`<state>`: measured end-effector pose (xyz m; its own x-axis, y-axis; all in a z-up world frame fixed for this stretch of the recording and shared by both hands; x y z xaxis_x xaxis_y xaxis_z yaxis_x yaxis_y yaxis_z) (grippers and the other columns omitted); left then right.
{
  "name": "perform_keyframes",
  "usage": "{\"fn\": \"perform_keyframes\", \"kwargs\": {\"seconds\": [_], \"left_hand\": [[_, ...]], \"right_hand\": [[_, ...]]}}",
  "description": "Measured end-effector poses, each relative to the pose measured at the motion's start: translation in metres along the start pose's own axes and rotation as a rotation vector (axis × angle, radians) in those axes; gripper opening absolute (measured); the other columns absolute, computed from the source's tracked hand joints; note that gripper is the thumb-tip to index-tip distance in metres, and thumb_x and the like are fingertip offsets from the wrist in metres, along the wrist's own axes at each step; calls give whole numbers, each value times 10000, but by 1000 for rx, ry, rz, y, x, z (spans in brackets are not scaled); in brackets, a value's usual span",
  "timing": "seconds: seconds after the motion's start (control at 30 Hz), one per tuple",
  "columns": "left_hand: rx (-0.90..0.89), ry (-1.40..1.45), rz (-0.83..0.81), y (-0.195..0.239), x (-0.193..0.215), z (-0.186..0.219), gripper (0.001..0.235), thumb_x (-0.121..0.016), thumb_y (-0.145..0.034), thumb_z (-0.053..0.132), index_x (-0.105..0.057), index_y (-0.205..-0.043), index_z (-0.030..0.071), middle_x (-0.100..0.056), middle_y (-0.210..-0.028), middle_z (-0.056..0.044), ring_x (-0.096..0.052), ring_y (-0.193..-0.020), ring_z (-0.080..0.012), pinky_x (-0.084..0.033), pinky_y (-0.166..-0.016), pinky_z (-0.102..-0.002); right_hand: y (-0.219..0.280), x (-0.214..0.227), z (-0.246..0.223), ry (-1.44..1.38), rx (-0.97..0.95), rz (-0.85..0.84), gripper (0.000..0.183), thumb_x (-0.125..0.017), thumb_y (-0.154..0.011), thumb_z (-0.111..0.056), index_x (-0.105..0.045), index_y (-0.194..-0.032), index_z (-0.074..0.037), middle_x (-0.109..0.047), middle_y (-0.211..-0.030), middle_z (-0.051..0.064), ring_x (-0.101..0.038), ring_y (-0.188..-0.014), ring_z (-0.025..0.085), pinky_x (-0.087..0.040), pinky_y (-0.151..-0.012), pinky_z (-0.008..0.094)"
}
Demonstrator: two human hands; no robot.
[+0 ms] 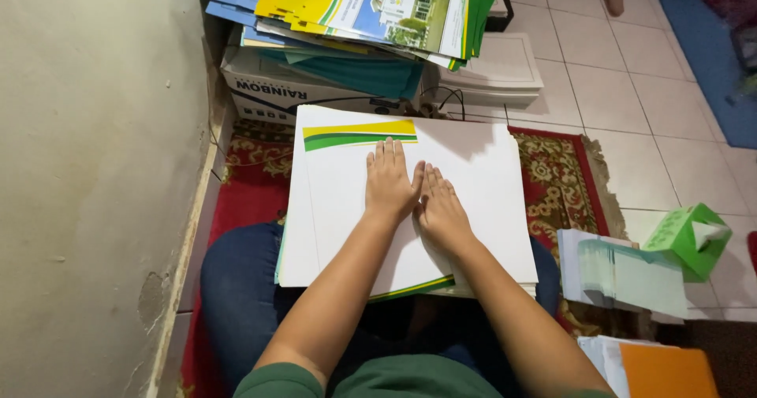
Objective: Folding printed brochures and smoothing the creases by hand.
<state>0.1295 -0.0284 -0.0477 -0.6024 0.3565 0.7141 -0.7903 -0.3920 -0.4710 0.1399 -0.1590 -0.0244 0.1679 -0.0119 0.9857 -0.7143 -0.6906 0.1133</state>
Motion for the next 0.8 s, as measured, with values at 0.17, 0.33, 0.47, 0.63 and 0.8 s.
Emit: {"fn": "perform_keyframes", "kwargs": {"seconds": [0.17, 0.33, 0.47, 0.63, 0.8], "left_hand": [[-3, 4, 13, -2, -2, 0, 768, -343, -1009, 568, -544, -1361, -83, -561, -1363, -315, -484, -1353, -450, -325, -1121, -570], [8, -27, -11, -6, 1, 3, 780, -338, -994, 579, -527, -1379, -72, -556, -1367, -305, -482, -1357, -437, -330, -1122, -553], [36, 16, -76, -8, 1, 0, 847, -316, -976, 628, -495, -1406, -78, -521, -1398, -328, -447, -1379, -464, -300, -1137, -578], [21, 25, -108, -8, 6, 4, 837, -322, -985, 620, -481, -1411, -82, -506, -1405, -330, -424, -1390, -465, -275, -1150, -576], [8, 2, -52, -6, 4, 4, 746, -333, -1003, 551, -522, -1392, -56, -550, -1361, -300, -478, -1349, -445, -341, -1109, -567]], "right_hand": [[-44, -12, 13, 108, 85, 44, 707, -329, -1003, -305, -114, -1616, -25, -78, -1699, 191, -73, -1571, 304, -43, -1259, 424], [-101, -10, 22, 121, 158, 120, 714, -399, -1003, -321, -173, -1622, -47, -165, -1693, 176, -173, -1559, 311, -149, -1256, 434], [-157, -42, 50, 113, 130, 65, 738, -312, -1008, -418, -134, -1636, -74, -171, -1696, 155, -171, -1564, 298, -143, -1271, 441], [-137, -29, 41, 85, 82, 37, 744, -281, -994, -415, -119, -1637, -77, -128, -1710, 135, -128, -1576, 276, -101, -1281, 425], [-71, 0, 12, 16, 105, 64, 714, -317, -986, -345, -159, -1625, -65, -106, -1707, 141, -101, -1574, 263, -68, -1265, 414]]}}
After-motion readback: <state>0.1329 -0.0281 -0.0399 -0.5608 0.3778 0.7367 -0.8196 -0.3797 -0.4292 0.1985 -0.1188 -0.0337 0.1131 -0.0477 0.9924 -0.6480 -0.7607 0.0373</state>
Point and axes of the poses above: each hand's wrist, its own y-axis away from the middle knuckle, its own x-axis out of the back of the hand, z = x × y, the point moved 2 cm from there along -y, towards the middle knuckle
